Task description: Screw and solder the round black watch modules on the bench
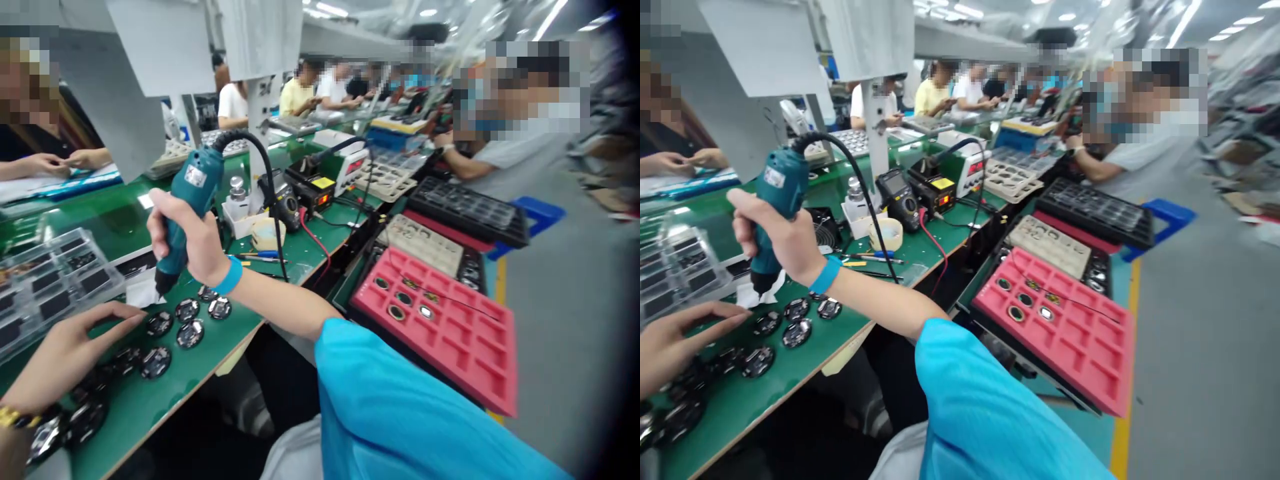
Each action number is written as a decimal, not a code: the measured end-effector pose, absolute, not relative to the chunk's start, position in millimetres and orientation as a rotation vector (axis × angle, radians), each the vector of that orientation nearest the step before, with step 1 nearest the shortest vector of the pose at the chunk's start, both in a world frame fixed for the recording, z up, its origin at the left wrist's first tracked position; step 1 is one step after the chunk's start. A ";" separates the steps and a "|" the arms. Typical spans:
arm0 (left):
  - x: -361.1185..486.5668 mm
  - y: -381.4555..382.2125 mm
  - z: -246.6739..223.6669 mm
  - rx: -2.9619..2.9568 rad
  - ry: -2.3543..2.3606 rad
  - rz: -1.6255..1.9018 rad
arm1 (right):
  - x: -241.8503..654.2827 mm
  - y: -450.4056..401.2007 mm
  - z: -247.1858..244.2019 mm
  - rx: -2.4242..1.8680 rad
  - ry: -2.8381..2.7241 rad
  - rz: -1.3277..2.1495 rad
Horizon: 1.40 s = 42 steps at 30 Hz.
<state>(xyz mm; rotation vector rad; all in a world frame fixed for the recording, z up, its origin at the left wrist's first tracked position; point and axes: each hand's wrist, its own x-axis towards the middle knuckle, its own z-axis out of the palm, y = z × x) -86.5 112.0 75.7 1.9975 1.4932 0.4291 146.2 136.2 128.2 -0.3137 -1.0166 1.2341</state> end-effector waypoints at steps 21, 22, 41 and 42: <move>-82.4 117.5 58.0 2.189 1.496 0.577 | 415.0 -1.1 -115.1 -1.318 -0.518 0.694; -82.4 117.3 58.5 2.178 1.508 0.584 | 415.8 2.8 -121.7 -1.336 -0.515 0.715; -111.5 147.4 37.7 2.110 1.617 0.372 | 438.0 25.8 -173.3 -1.378 -0.501 0.746; -112.5 147.8 36.8 2.111 1.603 0.369 | 439.3 27.1 -174.0 -1.381 -0.508 0.766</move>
